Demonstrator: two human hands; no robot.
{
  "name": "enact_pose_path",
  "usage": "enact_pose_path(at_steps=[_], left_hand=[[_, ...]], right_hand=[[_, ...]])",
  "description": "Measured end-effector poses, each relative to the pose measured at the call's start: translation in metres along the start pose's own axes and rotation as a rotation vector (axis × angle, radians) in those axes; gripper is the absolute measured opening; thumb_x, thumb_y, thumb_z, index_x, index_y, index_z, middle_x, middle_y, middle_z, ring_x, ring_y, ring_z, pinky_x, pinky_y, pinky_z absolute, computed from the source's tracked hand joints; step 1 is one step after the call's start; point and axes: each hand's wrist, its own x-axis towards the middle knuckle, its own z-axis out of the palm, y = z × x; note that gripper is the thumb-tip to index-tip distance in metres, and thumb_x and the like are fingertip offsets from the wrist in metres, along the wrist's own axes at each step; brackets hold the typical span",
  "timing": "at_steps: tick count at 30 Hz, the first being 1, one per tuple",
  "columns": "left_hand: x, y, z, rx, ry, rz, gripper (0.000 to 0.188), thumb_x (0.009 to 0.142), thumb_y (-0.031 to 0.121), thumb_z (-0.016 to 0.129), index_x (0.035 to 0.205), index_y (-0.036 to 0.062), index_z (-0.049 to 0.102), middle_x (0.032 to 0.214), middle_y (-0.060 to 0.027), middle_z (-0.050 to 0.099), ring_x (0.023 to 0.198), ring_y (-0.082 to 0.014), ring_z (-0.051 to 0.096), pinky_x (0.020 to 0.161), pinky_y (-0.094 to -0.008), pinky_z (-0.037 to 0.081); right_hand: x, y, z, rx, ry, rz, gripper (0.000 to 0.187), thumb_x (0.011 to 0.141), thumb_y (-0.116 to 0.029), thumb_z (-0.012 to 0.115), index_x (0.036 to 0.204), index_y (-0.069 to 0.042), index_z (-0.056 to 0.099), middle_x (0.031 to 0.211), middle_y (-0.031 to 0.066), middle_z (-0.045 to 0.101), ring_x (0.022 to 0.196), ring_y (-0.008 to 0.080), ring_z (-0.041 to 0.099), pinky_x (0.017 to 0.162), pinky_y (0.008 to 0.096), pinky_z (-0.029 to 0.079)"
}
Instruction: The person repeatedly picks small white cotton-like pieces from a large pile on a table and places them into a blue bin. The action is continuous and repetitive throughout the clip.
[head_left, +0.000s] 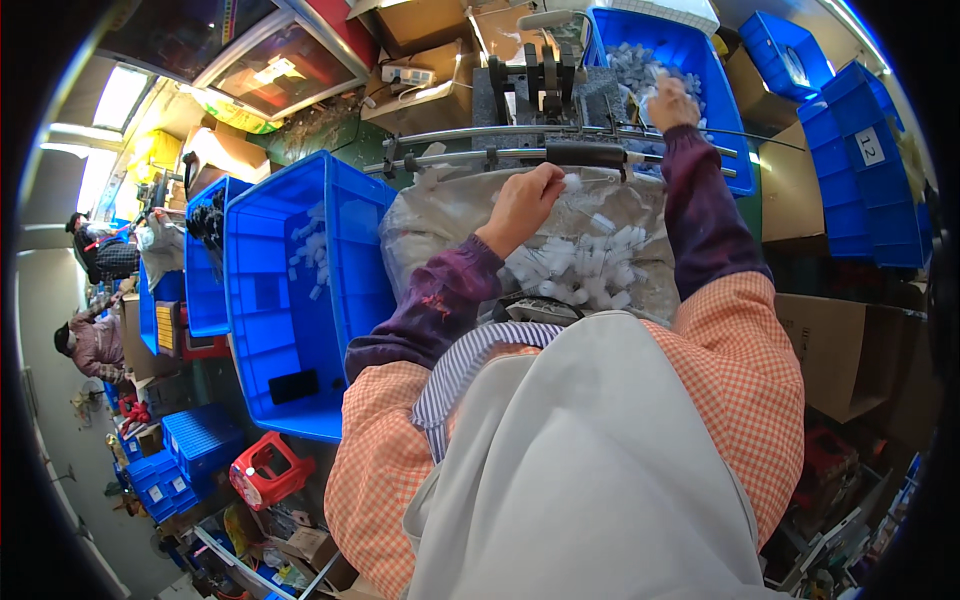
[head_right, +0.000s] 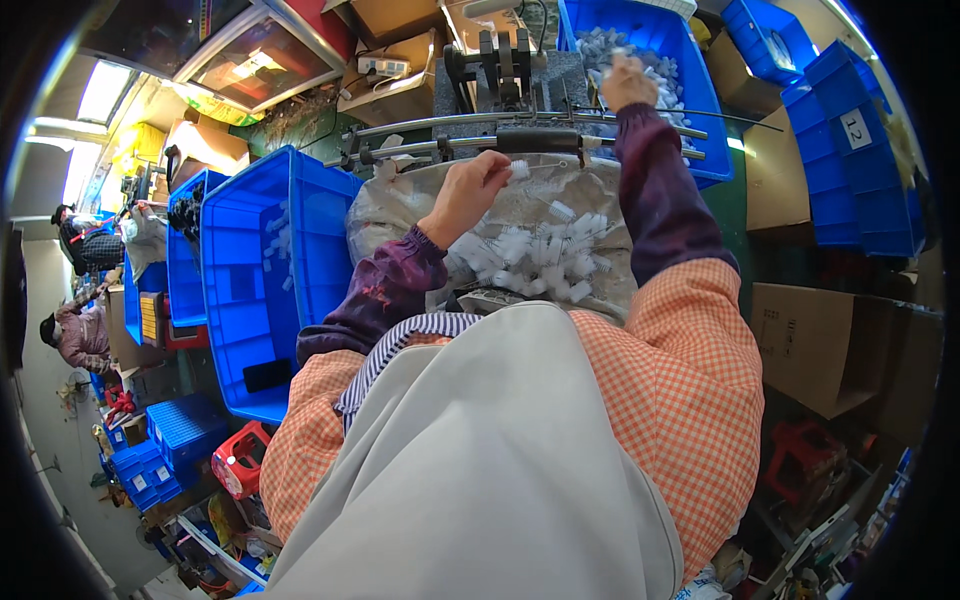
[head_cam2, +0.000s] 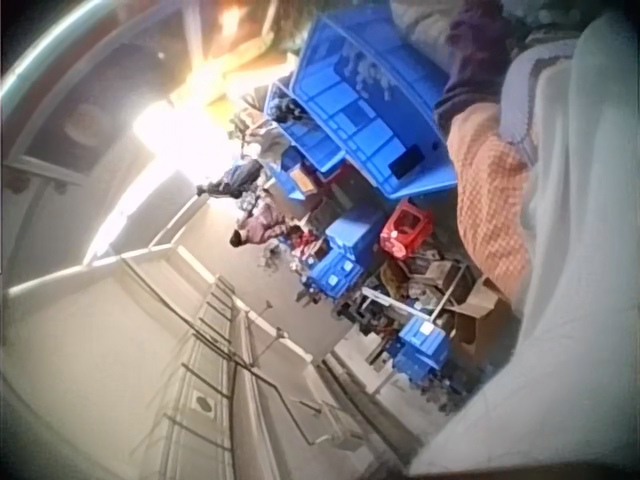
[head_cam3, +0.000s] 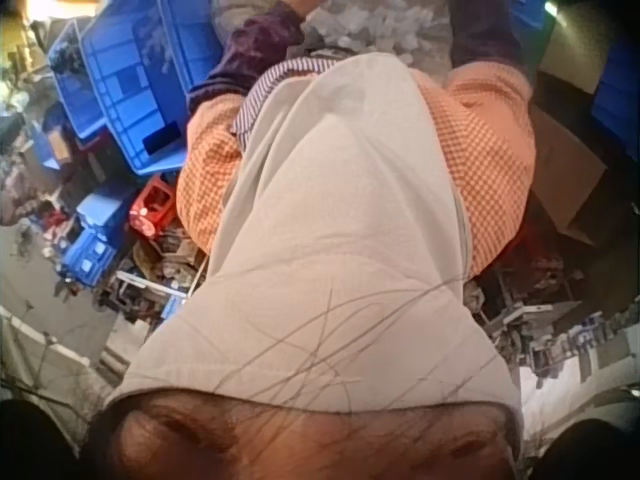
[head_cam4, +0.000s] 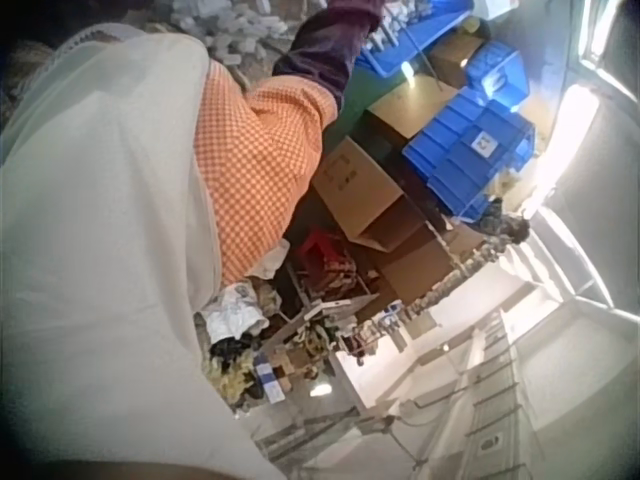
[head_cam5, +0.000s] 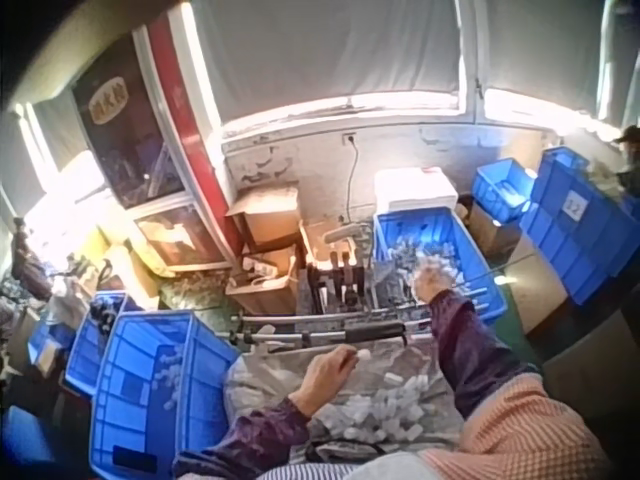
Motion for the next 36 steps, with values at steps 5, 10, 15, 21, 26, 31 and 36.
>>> enact_pose_path(at_steps=[5,10,15,21,26,31,36], left_hand=[[0.014,0.010,0.005,0.020,0.092,0.014,0.016,0.082,0.011,0.059,0.094,-0.0008,0.056,0.076,-0.0150,0.064,0.070,-0.0247,0.065,0.062,-0.0294,0.048],[0.002,-0.014,-0.006,0.379,-0.072,-0.087,0.023,0.079,0.018,0.059,0.096,0.0024,0.056,0.082,-0.0146,0.063,0.077,-0.0304,0.062,0.065,-0.0376,0.049],[-0.033,-0.073,-0.004,0.839,-0.391,-0.163,0.022,0.073,0.012,0.056,0.095,0.0069,0.059,0.091,-0.0146,0.060,0.086,-0.0324,0.060,0.067,-0.0399,0.050],[-0.046,-0.094,0.001,0.745,-0.335,-0.118,0.016,0.072,0.011,0.054,0.086,0.0086,0.062,0.091,-0.0145,0.059,0.088,-0.0312,0.058,0.068,-0.0405,0.050],[-0.050,-0.095,-0.002,0.713,-0.338,-0.086,0.016,0.070,0.012,0.056,0.085,0.0079,0.062,0.088,-0.0151,0.060,0.086,-0.0309,0.058,0.069,-0.0396,0.050],[-0.051,-0.098,-0.005,0.596,-0.338,-0.149,0.018,0.075,0.016,0.055,0.089,0.0048,0.059,0.089,-0.0169,0.060,0.088,-0.0336,0.057,0.072,-0.0424,0.047],[-0.046,-0.084,-0.011,0.520,-0.314,-0.209,0.025,0.080,0.017,0.051,0.100,0.0030,0.054,0.088,-0.0197,0.060,0.088,-0.0364,0.056,0.075,-0.0435,0.045]], right_hand=[[-0.084,-0.052,-0.049,0.940,-0.810,-0.552,0.029,0.085,-0.016,0.054,0.113,-0.010,0.057,0.087,0.0063,0.061,0.075,0.0094,0.052,0.070,0.0275,0.044],[-0.052,-0.049,0.001,0.664,-0.331,-0.511,0.021,0.079,-0.011,0.054,0.099,-0.007,0.060,0.097,0.0121,0.062,0.091,0.0306,0.058,0.077,0.0365,0.046],[-0.014,-0.054,0.057,0.096,0.077,-0.299,0.014,0.078,-0.020,0.051,0.089,-0.015,0.058,0.092,0.0042,0.059,0.090,0.0252,0.057,0.073,0.0397,0.042],[-0.009,-0.060,0.069,0.049,-0.015,-0.255,0.016,0.080,-0.026,0.054,0.092,-0.017,0.059,0.096,0.0012,0.059,0.098,0.0228,0.051,0.082,0.0396,0.036],[-0.008,-0.061,0.070,0.020,-0.018,-0.281,0.014,0.079,-0.024,0.051,0.089,-0.017,0.058,0.095,0.0025,0.059,0.099,0.0234,0.050,0.082,0.0396,0.034],[-0.008,-0.063,0.067,0.053,-0.076,-0.269,0.015,0.081,-0.026,0.050,0.090,-0.017,0.058,0.099,0.0013,0.060,0.101,0.0233,0.049,0.084,0.0399,0.032],[0.000,-0.064,0.061,0.081,-0.171,-0.244,0.019,0.081,-0.029,0.049,0.093,-0.019,0.061,0.103,-0.0004,0.060,0.105,0.0222,0.048,0.087,0.0415,0.030]])
